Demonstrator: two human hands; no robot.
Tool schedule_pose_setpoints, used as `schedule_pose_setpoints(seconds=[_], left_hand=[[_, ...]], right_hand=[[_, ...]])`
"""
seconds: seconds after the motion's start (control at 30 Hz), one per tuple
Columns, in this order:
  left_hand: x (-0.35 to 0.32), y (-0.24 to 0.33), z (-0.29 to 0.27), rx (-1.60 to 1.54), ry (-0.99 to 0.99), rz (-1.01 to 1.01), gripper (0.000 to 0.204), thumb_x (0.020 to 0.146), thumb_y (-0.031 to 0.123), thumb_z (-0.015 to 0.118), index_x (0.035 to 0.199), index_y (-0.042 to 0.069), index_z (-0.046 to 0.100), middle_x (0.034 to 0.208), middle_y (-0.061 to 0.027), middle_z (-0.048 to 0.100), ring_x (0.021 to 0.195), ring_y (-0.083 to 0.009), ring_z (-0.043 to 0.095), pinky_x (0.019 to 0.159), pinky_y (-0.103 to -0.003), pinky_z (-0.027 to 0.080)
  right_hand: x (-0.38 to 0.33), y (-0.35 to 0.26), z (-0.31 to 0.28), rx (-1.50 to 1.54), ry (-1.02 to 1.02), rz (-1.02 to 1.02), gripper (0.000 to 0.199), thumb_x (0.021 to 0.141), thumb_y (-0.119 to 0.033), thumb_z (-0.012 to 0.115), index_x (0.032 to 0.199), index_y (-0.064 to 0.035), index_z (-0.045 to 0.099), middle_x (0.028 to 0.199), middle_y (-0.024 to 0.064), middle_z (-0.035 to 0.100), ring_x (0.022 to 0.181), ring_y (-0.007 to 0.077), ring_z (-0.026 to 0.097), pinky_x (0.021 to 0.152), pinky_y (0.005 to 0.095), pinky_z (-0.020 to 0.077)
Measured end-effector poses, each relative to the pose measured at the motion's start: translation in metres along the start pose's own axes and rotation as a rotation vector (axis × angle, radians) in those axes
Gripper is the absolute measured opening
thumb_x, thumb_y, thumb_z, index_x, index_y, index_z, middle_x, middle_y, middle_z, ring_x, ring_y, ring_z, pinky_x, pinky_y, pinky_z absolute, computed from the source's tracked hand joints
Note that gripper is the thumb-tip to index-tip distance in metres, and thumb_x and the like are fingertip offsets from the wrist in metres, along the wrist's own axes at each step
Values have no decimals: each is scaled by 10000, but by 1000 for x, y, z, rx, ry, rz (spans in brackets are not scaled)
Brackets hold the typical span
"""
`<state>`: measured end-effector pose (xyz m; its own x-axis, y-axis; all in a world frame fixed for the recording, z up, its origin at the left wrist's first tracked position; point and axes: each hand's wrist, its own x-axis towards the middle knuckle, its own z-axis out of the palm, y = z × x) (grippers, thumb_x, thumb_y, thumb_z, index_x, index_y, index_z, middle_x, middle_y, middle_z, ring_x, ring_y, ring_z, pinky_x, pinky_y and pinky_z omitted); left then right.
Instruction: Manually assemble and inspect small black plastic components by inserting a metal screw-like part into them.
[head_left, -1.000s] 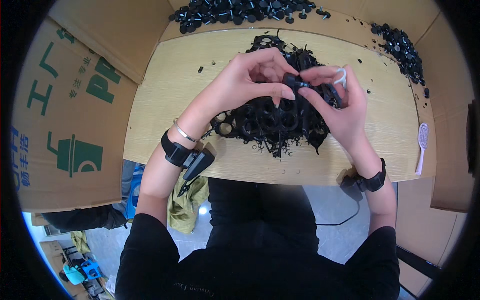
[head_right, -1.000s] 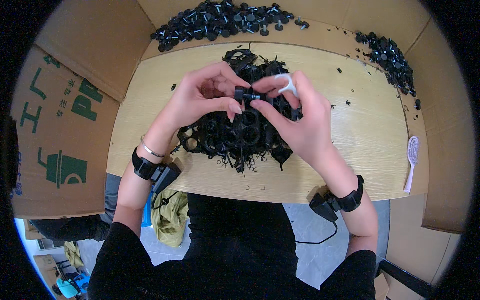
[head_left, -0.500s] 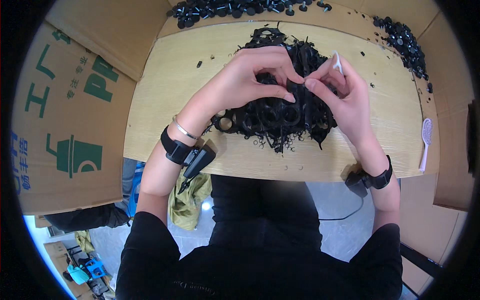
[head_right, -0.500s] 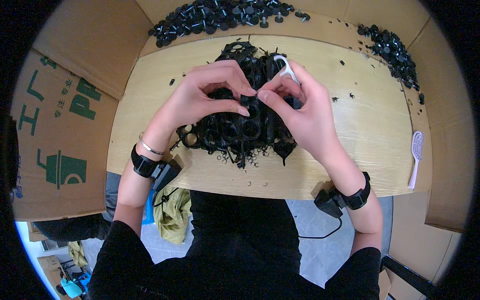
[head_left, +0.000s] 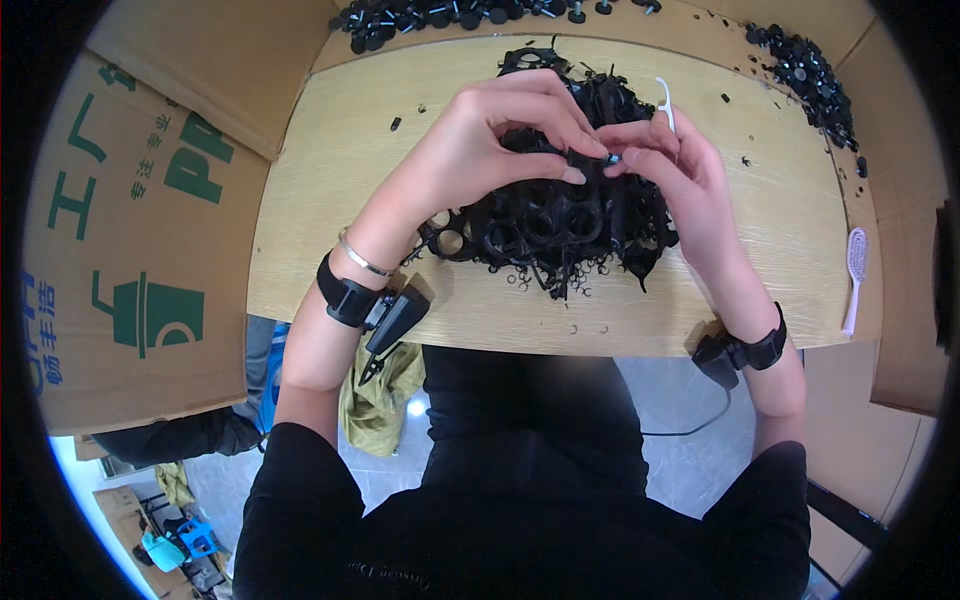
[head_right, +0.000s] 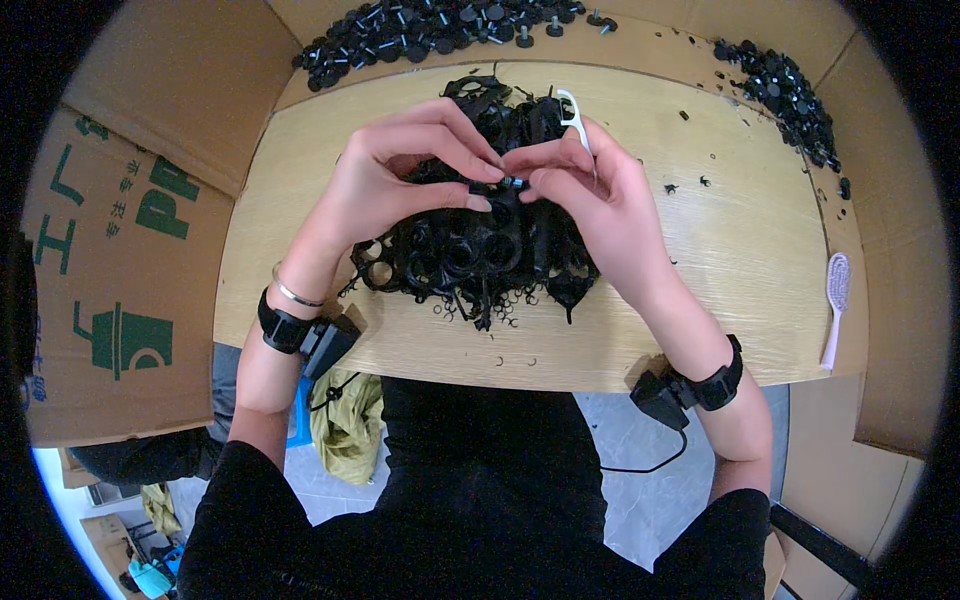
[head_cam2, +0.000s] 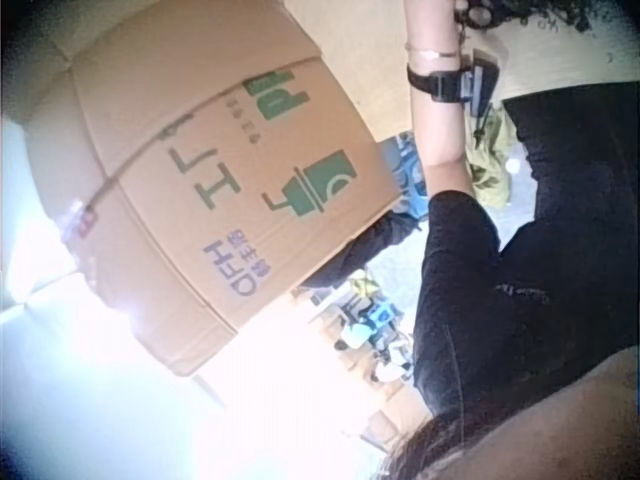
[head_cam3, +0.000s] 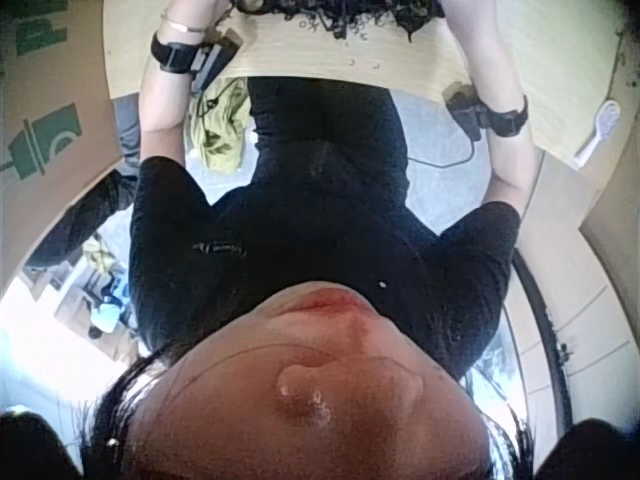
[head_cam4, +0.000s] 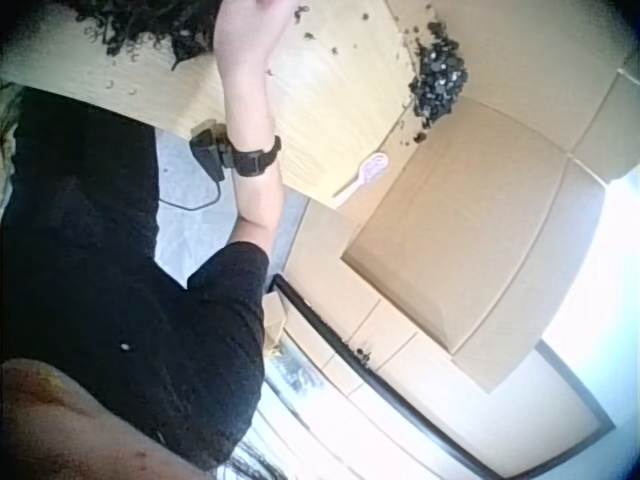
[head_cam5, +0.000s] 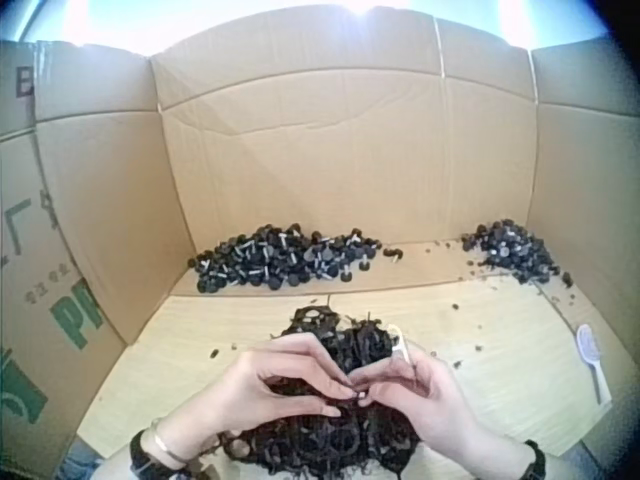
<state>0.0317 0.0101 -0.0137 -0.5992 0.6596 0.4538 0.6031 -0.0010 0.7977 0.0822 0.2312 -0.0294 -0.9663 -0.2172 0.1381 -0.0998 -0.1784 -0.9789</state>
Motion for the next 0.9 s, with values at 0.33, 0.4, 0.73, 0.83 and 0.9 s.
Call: schedule_pose_setpoints(seconds=[0.33, 0.4, 0.73, 0.83, 0.9], left_hand=[[0, 3, -3, 168, -43, 0, 263, 687, -5, 808, 936, 68, 768, 921, -31, 623, 855, -154, 601, 762, -263, 492], [-2, 4, 0, 121, -31, -55, 257, 682, 0, 810, 926, 72, 769, 910, -29, 626, 847, -157, 600, 758, -267, 489], [0, -1, 2, 173, -32, 45, 262, 649, 27, 825, 900, 81, 769, 886, -26, 631, 857, -173, 613, 764, -283, 485], [0, 0, 5, 155, -33, 61, 270, 654, 1, 821, 906, 77, 764, 901, -31, 631, 856, -166, 614, 756, -277, 505], [-2, 1, 7, 119, -25, 26, 276, 664, -17, 816, 920, 67, 756, 911, -34, 632, 852, -153, 617, 748, -268, 516]], right_hand=[[2, 3, 5, -684, 120, -439, 293, 825, -6, 729, 802, -13, 436, 824, 93, 728, 705, 77, 643, 657, 224, 489], [-2, 0, 5, -756, 135, -444, 280, 819, -1, 730, 805, -11, 451, 824, 86, 728, 694, 73, 636, 646, 221, 475], [-2, 5, 7, -312, 39, -249, 208, 845, 56, 667, 997, 5, 535, 919, 66, 664, 883, 139, 626, 838, 290, 495], [-3, 4, 5, -262, 28, -201, 204, 862, 45, 661, 1009, 7, 523, 941, 70, 658, 896, 130, 622, 842, 289, 492], [-4, 3, 4, -197, 40, -178, 192, 869, 40, 659, 1001, 5, 524, 942, 70, 656, 898, 127, 619, 845, 287, 491]])
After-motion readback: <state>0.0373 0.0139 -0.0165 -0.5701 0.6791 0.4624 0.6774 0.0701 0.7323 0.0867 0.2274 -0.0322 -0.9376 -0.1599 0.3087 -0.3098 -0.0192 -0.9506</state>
